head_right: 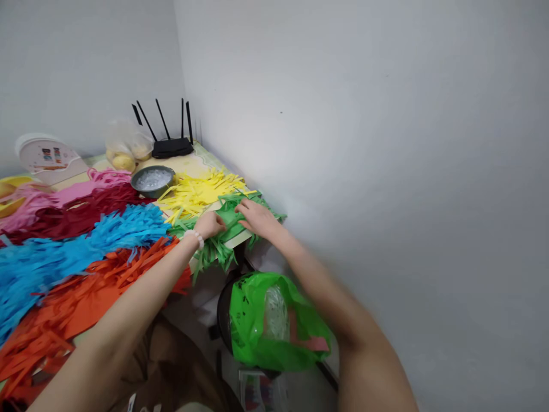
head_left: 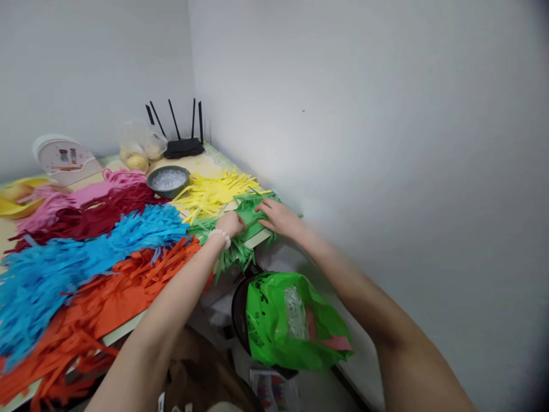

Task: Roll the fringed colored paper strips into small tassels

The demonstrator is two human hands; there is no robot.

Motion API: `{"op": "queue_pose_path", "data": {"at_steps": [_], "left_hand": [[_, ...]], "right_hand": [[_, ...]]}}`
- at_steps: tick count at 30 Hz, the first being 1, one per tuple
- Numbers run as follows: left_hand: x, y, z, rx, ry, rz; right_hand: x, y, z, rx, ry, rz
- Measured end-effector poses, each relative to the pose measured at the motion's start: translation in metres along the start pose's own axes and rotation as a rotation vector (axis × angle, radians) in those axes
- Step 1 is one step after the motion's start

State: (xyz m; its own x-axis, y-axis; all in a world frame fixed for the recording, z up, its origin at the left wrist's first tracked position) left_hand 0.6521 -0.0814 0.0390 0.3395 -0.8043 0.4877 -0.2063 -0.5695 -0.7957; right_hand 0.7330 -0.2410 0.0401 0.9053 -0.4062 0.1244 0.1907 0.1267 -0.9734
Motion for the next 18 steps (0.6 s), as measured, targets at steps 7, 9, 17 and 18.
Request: {"op": "queue_pose_path", "data": {"at_steps": [7, 9, 17, 18], "left_hand": [[-0.006, -0.002, 0.005, -0.030, 0.008, -0.075], [-0.007, -0.002, 0.005, -0.028, 0.011, -0.091], [-0.007, -0.002, 0.006, -0.011, 0.007, -0.118], [-0.007, -0.002, 0.006, -0.010, 0.007, -0.119]], "right_hand": [[-0.015, 0.009, -0.005, 0.056, 0.049, -0.007], [-0.014, 0.013, -0.004, 0.071, 0.084, -0.014], [-0.008, 0.024, -0.005, 0.132, 0.222, -0.036], [-0.008, 0.024, -0.006, 0.136, 0.226, -0.037]]}}
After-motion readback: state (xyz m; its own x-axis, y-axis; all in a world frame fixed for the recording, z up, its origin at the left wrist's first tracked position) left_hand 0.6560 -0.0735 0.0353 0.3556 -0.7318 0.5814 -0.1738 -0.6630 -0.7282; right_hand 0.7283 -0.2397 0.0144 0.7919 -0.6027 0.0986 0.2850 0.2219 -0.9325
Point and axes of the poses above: each hand's wrist, its own z-axis towards the middle knuckle, its own y-axis out of the palm, x = y × z, the point moved 2 cm from there along z, towards the middle knuckle, and after that the axes turned 8 degrees about -z, right-handed, at the moved point
